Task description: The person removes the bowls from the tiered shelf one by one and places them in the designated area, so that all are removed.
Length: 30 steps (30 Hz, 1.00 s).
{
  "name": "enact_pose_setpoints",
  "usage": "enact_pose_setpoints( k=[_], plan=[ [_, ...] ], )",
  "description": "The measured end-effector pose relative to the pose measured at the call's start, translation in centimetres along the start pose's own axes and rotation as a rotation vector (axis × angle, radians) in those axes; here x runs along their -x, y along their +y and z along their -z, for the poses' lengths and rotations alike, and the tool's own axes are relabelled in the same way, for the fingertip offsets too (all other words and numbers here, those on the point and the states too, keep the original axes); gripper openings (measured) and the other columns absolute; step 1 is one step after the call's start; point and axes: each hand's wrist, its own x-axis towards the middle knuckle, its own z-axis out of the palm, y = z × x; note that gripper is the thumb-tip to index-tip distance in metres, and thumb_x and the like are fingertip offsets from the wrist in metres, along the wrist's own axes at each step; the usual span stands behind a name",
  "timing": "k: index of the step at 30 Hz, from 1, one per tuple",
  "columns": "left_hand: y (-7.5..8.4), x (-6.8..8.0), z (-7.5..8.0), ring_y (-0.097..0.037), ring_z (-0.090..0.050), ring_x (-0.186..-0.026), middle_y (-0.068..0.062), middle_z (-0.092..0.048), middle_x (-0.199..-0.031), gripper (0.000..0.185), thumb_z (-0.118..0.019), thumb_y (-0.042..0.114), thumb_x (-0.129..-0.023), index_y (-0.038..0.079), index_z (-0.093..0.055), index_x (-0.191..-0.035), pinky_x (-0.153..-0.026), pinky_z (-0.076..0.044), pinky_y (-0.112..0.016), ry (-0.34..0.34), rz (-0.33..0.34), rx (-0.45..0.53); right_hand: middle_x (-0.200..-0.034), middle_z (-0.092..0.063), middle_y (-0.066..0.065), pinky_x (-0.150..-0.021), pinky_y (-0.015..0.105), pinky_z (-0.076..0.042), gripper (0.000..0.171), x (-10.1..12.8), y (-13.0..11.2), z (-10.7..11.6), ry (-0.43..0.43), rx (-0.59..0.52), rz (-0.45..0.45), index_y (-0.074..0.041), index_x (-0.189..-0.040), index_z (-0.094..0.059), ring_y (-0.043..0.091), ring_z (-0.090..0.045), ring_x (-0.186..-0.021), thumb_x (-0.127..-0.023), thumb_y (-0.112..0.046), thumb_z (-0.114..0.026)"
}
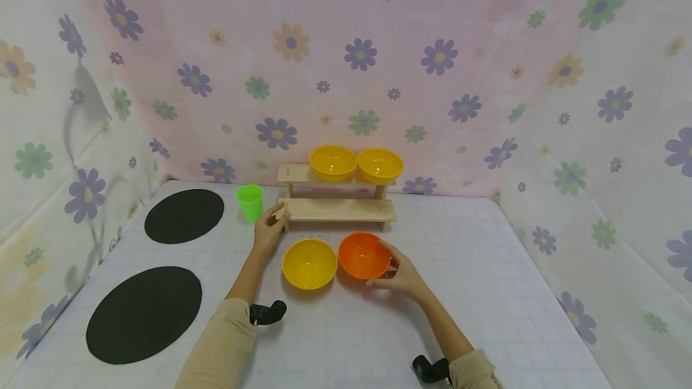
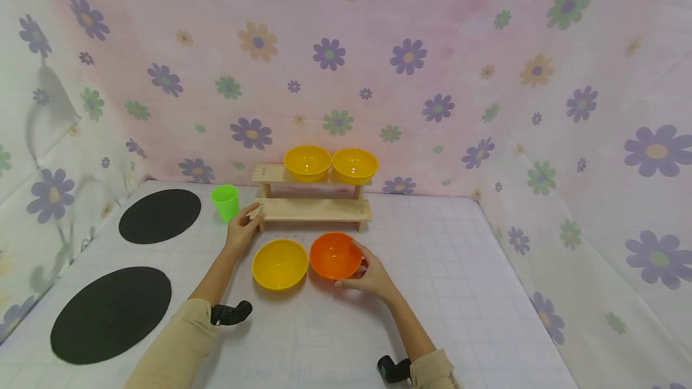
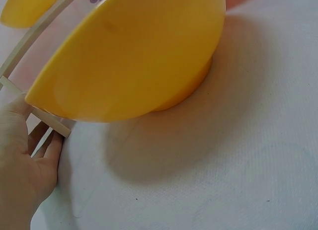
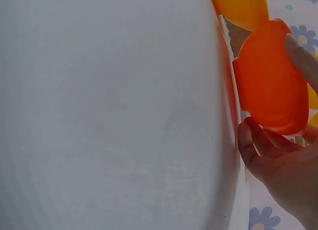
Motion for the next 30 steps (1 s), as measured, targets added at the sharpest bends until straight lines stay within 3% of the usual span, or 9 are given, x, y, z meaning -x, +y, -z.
enact_pose_setpoints(
  k=[9, 17, 30],
  plan=[
    [-0.2, 0.0, 0.0, -0.023, -0.049, -0.104, -0.014, -0.047, -0.139, 0.044, -0.063, 0.018, -0.091, 0.005, -0.054, -0.132, -0.071, -0.041, -0.009, 0.002, 0.007, 0.001, -0.144, -0.035, 0.026, -0.084, 0.035, -0.052, 0.091, -0.5, 3.8, -0.2, 0.005, -0.011, 0.016, 0.005, -0.143, -0.029, 0.039, -0.052, -0.113, -0.07, -0.006, -0.082],
    [-0.1, 0.0, 0.1, -0.023, -0.048, -0.107, -0.014, -0.046, -0.14, 0.045, -0.063, 0.019, -0.091, 0.006, -0.053, -0.133, -0.073, -0.041, -0.009, -0.007, 0.012, 0.009, -0.142, -0.038, 0.024, -0.084, 0.032, -0.052, 0.09, -0.3, 4.1, -0.1, 0.008, 0.019, 0.027, 0.004, -0.142, -0.033, 0.037, -0.053, -0.111, -0.07, -0.014, -0.084],
    [0.2, 0.1, 0.0, -0.01, -0.05, -0.087, -0.016, -0.051, -0.135, 0.043, -0.063, 0.018, -0.091, 0.005, -0.054, -0.131, -0.068, -0.043, -0.01, 0.005, -0.001, 0.0, -0.143, -0.04, 0.018, -0.082, 0.033, -0.051, 0.086, -0.8, 3.7, 0.8, -0.026, 0.089, -0.013, -0.005, -0.144, -0.032, 0.032, -0.054, -0.107, -0.073, -0.017, -0.08]
  ],
)
